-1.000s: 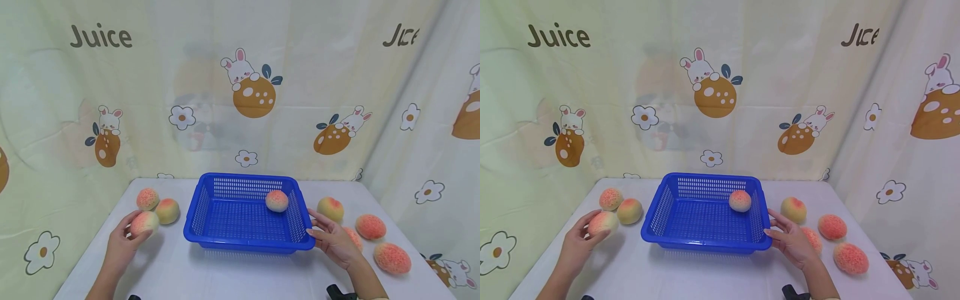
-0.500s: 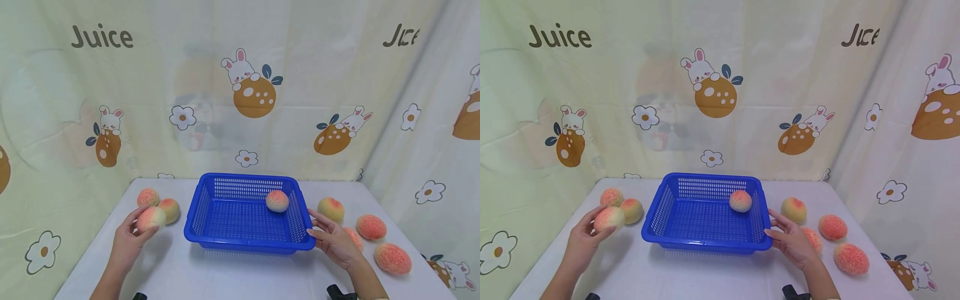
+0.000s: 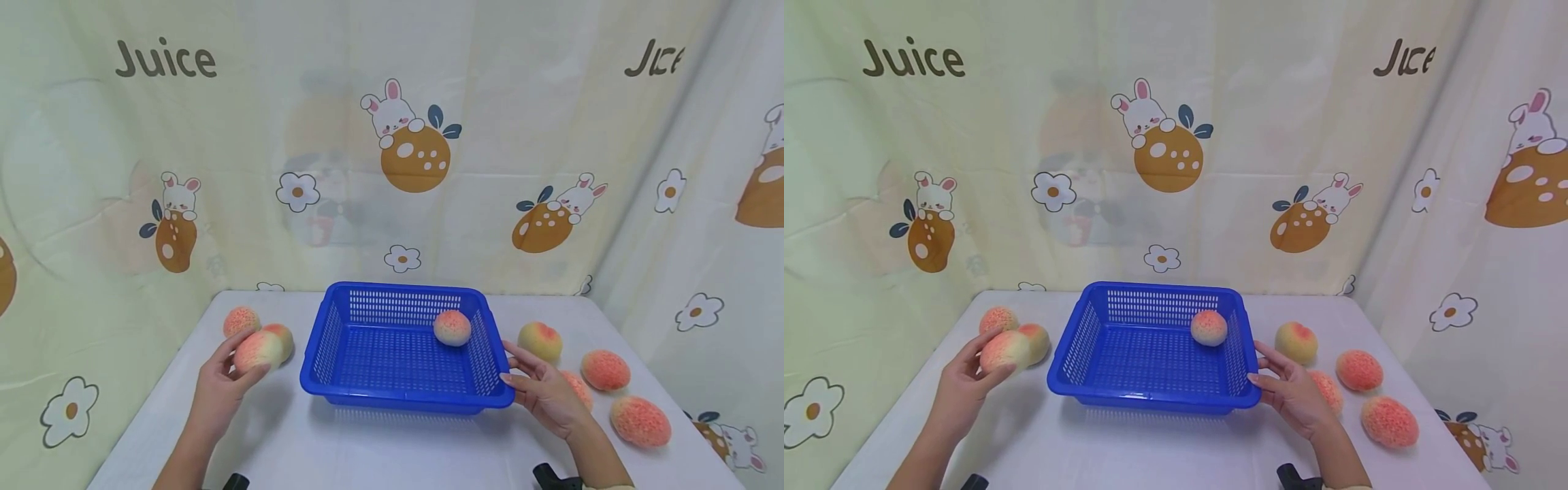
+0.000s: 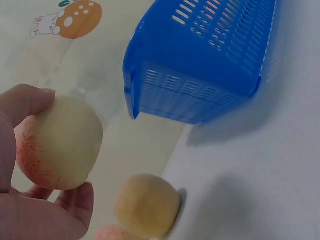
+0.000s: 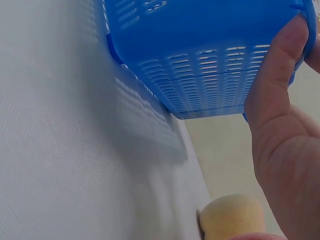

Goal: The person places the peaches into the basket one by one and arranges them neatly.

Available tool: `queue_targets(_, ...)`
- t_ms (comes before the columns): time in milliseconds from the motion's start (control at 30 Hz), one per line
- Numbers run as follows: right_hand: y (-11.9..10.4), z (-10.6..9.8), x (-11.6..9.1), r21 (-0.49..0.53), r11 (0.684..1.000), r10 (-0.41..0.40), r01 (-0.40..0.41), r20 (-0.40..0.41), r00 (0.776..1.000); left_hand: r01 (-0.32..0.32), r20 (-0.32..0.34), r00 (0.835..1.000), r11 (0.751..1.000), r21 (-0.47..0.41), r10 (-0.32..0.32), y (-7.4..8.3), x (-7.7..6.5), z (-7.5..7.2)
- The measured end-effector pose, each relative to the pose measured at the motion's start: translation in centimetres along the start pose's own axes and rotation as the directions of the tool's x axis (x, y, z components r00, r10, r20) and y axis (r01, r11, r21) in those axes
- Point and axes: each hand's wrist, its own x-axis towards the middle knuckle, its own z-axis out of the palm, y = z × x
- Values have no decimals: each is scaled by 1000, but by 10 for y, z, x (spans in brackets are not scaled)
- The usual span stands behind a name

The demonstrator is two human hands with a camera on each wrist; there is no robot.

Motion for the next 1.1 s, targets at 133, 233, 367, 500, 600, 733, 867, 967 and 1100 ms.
queue_targets(133,-1,1,0,-12,1000,6,-6,-9,1000,-23,2,1000,1000,7,23,5,0,5)
queue_targets(233,-2,1,0,-19,1000,14,-14,-18,1000,-54,10,998,998,21,54,9,2,9)
queue_targets(367,-2,2,0,-26,1000,16,-16,-19,1000,-117,31,993,993,35,116,12,4,17)
queue_targets(500,-3,2,0,-33,999,11,-12,-14,1000,-164,57,985,986,37,161,18,9,25)
queue_targets(600,-4,2,-1,-43,999,5,-5,-11,1000,-171,85,982,984,57,166,25,13,32)
queue_targets(733,-6,3,-1,-46,999,7,-7,-14,1000,-166,140,978,983,78,154,35,19,42)
queue_targets(867,-6,3,-1,-44,999,17,-18,-23,1000,-170,183,971,982,85,152,43,26,51)
queue_targets(967,-6,2,0,-43,999,22,-23,-24,999,-176,213,965,979,100,151,49,31,59)
queue_targets(1100,-5,1,1,-42,999,22,-23,-26,999,-182,255,955,977,110,149,57,38,68)
